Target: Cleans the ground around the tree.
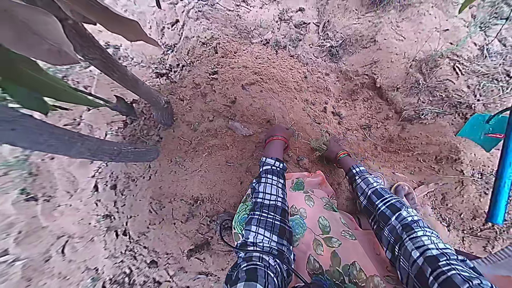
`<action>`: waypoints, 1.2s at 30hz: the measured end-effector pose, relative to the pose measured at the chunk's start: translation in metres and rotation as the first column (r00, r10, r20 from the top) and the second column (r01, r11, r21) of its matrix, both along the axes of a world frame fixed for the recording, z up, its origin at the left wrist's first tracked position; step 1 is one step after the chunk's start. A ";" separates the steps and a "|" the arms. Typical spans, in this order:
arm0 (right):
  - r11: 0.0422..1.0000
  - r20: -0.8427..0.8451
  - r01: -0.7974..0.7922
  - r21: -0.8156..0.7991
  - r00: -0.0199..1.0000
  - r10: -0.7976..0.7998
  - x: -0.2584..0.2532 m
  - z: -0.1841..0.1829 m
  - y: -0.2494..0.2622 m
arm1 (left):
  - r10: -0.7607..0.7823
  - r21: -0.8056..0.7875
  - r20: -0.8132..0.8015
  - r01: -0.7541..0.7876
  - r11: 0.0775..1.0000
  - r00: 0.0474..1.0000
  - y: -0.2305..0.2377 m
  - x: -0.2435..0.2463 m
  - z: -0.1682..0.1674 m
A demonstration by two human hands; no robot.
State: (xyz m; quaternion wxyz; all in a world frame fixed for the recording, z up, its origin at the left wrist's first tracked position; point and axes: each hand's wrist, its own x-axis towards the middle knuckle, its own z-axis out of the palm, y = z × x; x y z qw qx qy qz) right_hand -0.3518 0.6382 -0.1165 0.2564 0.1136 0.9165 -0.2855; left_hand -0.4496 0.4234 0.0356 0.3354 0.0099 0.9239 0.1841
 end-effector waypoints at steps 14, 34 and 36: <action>0.833 0.085 0.548 -0.073 0.836 -0.543 0.061 0.028 0.073 | 0.004 0.001 0.040 -0.004 1.000 0.999 0.003 0.003 0.001; 0.981 0.073 0.192 -0.005 0.979 -0.192 0.039 0.020 -0.030 | -0.057 0.031 0.040 0.056 0.998 0.998 0.005 0.001 -0.007; 0.989 0.114 0.128 0.071 0.984 -0.136 0.036 0.021 -0.046 | -0.052 0.035 0.051 0.050 0.998 0.997 0.002 0.002 -0.007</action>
